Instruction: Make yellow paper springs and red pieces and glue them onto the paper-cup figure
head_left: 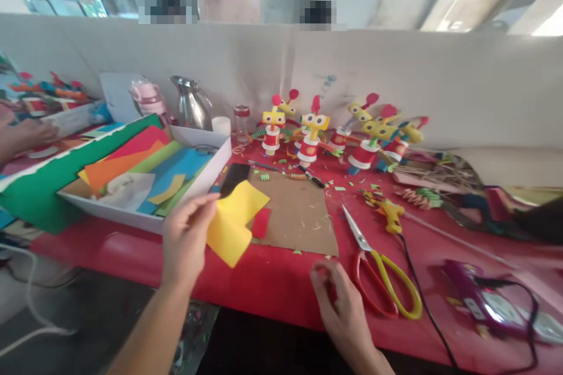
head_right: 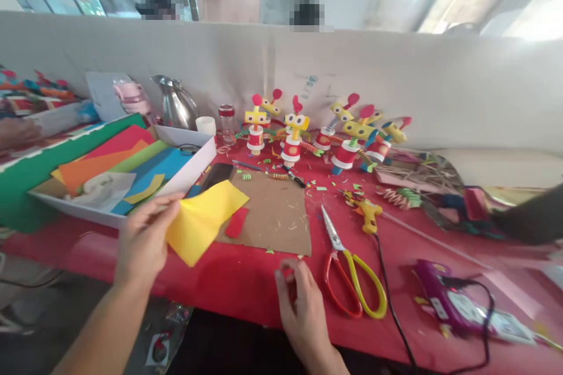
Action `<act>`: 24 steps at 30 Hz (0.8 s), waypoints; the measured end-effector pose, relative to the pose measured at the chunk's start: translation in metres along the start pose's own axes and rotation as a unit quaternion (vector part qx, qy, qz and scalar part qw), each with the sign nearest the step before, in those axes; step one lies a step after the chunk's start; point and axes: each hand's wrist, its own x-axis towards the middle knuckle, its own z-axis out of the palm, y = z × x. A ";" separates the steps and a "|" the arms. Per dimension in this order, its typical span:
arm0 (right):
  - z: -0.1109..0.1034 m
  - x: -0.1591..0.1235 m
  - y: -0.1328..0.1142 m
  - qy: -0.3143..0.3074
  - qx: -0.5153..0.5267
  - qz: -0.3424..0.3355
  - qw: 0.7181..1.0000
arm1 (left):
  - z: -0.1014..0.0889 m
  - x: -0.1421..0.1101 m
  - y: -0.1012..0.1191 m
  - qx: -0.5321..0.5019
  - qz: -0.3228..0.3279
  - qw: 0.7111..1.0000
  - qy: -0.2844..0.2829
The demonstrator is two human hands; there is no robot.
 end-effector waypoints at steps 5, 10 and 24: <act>-0.001 0.020 -0.005 0.059 0.017 -0.056 0.997 | 0.017 -0.059 0.004 -0.129 -0.051 0.984 0.110; 0.011 0.035 -0.015 0.093 -0.013 -0.187 0.978 | 0.010 -0.099 -0.004 -0.103 -0.022 0.994 -0.005; 0.020 0.089 0.035 0.041 0.128 0.019 0.991 | 0.055 -0.043 -0.059 0.362 0.290 0.819 -0.339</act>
